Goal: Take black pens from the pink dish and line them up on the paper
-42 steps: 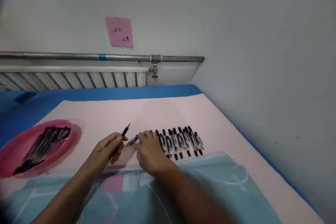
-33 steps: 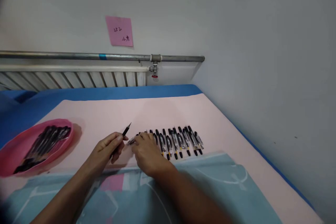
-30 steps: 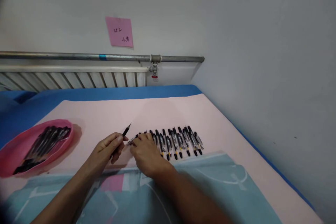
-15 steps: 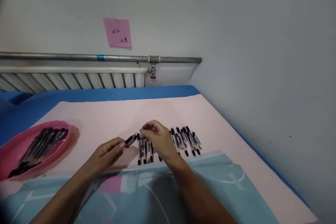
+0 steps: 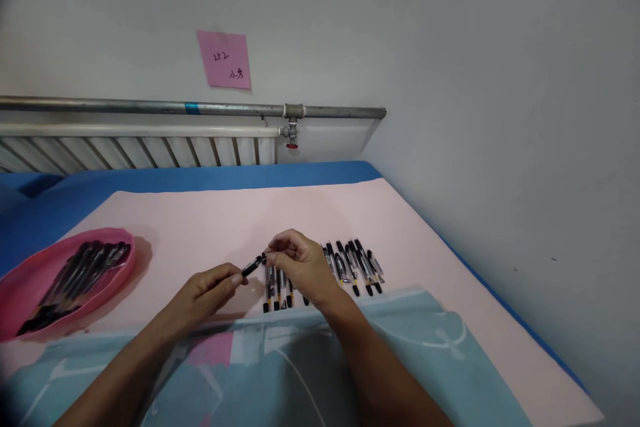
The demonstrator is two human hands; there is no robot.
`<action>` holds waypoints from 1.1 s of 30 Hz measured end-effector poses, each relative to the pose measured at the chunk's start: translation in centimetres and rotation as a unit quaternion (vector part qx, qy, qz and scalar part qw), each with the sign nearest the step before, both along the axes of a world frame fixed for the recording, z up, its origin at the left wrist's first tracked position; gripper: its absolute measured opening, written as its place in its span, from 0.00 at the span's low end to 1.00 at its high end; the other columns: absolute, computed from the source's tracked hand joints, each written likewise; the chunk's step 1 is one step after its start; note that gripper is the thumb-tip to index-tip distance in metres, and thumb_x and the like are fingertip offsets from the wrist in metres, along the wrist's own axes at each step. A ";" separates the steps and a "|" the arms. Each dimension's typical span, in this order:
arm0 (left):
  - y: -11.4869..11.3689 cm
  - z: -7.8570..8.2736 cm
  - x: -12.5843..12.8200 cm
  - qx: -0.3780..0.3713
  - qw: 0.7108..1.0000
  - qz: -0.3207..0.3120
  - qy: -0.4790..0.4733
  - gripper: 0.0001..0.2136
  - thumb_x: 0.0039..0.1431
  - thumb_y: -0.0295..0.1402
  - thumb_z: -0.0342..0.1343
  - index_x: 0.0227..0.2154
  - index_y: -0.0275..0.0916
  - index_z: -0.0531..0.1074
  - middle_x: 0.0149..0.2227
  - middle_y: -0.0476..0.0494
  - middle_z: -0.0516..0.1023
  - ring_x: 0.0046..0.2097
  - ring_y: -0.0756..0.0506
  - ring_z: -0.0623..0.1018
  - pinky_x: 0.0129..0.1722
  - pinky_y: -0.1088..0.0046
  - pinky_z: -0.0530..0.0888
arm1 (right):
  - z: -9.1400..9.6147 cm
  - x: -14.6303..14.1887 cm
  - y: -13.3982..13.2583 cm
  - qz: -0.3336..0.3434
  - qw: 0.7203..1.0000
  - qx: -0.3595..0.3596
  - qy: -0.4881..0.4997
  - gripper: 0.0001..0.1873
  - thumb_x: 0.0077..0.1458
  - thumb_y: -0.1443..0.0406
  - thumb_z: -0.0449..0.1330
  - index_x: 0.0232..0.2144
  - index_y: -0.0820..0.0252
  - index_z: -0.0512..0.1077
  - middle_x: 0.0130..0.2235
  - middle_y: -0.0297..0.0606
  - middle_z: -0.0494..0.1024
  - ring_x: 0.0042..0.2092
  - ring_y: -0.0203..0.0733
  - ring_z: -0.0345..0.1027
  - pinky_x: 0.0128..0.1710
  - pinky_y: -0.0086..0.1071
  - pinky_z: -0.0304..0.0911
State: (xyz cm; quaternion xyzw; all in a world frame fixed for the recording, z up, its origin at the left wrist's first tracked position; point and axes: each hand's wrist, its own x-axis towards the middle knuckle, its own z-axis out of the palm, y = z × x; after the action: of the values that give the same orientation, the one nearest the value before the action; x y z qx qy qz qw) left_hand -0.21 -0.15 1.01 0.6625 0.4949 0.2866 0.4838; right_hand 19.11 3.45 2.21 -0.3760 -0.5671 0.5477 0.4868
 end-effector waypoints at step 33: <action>0.1 -0.6 -0.7 -0.191 0.971 -0.039 -0.141 0.15 0.56 0.45 0.47 0.29 0.37 0.67 0.13 0.60 0.49 0.17 0.56 0.48 0.17 0.80 0.47 | 1.2 0.7 -0.6 0.089 0.962 0.120 -0.228 0.09 0.47 0.74 0.55 0.29 0.58 0.71 0.29 0.31 0.73 0.32 0.33 0.66 0.32 0.26 0.58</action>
State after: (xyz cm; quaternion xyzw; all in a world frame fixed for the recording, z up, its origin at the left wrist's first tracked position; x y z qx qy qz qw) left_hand -0.88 -0.09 0.37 0.5291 0.4411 0.2584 0.6773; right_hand 19.78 2.86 3.43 -0.3779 -0.7556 0.4169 0.3355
